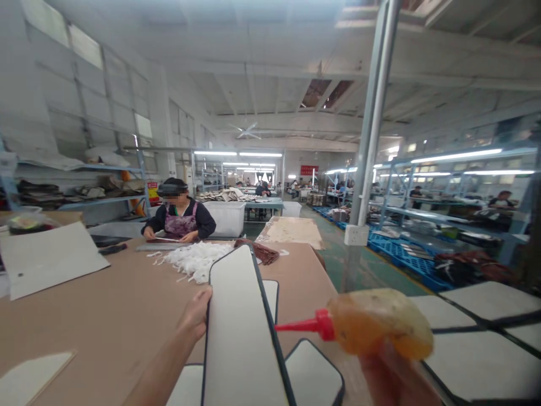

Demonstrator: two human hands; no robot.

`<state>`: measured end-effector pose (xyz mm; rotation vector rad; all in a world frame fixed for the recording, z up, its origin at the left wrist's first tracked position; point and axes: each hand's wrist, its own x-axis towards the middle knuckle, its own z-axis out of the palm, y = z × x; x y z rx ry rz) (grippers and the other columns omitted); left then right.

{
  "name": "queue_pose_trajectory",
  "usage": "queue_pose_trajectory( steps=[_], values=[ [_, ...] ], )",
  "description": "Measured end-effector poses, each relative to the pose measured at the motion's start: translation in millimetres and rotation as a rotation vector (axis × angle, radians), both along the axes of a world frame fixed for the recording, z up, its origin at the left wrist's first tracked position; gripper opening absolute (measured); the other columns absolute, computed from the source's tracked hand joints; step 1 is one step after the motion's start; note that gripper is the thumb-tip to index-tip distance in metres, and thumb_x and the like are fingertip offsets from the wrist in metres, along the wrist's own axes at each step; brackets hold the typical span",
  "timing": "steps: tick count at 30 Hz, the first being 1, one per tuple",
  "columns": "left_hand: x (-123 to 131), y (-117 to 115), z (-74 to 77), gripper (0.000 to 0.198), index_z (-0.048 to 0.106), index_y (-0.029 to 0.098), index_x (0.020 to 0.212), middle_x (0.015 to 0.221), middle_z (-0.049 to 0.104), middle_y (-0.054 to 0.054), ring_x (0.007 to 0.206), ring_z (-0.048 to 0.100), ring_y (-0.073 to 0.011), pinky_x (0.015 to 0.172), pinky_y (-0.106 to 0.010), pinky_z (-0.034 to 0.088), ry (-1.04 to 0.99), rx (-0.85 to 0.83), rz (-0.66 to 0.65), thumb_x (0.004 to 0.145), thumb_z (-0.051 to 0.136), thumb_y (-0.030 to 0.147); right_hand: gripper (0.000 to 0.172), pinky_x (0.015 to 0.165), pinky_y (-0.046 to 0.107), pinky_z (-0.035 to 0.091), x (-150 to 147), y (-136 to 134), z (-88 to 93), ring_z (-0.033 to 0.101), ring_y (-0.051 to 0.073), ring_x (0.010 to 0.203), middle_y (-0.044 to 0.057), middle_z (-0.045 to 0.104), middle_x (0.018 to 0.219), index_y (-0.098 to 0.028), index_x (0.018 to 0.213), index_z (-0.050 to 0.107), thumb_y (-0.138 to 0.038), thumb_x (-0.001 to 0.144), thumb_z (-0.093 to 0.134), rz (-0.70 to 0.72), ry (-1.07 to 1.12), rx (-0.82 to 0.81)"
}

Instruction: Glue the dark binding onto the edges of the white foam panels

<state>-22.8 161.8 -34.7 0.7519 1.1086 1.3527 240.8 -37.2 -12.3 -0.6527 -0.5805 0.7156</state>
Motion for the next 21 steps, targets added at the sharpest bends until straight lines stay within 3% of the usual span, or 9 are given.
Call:
queue_pose_trajectory(
  steps=[4,7,11,16,21],
  values=[
    [4.4,-28.0,11.4,0.019,0.06,0.016,0.076,0.056,0.067,0.001,0.047,0.059,-0.0126,0.044,-0.02,0.047,0.058,0.058,-0.157,0.069,0.071,0.029,0.047,0.078,0.027,0.055,15.2,17.2,35.6,0.067,0.02,0.084,0.003,0.073,0.089,-0.026,0.1,0.071,-0.023,0.056,0.086,0.037,-0.019,0.141],
    [7.3,-44.1,19.5,0.039,0.06,0.017,0.082,0.06,0.069,0.002,0.049,0.059,-0.0125,0.045,-0.02,0.047,0.099,0.08,-0.268,0.059,0.078,0.042,0.049,0.074,0.021,0.053,21.9,27.5,49.4,0.066,0.016,0.077,0.003,0.072,0.086,-0.024,0.097,0.072,-0.02,0.051,0.088,0.04,-0.107,0.178],
    [8.9,-55.6,29.5,0.055,0.059,0.017,0.088,0.064,0.07,0.001,0.051,0.06,-0.0134,0.046,-0.022,0.047,0.137,0.05,-0.337,0.05,0.081,0.051,0.056,0.071,0.018,0.052,31.1,35.2,52.5,0.062,0.014,0.074,0.001,0.069,0.086,-0.026,0.106,0.067,-0.018,0.054,0.086,0.094,-0.231,0.204],
    [8.0,-59.7,35.2,0.054,0.058,0.018,0.086,0.063,0.069,0.002,0.053,0.059,-0.0122,0.048,-0.02,0.047,0.157,0.054,-0.359,0.051,0.081,0.053,0.059,0.066,0.018,0.052,37.1,38.2,49.8,0.061,0.014,0.074,0.0,0.067,0.087,-0.027,0.112,0.063,-0.019,0.058,0.085,0.125,-0.321,0.195],
    [8.4,-58.2,34.7,0.058,0.057,0.018,0.077,0.058,0.065,0.004,0.051,0.056,-0.0106,0.046,-0.019,0.045,0.139,0.029,-0.33,0.041,0.084,0.055,0.061,0.069,0.019,0.053,34.2,35.9,40.4,0.062,0.013,0.073,0.0,0.068,0.089,-0.029,0.115,0.061,-0.019,0.059,0.084,0.165,-0.339,0.204]
  ],
)
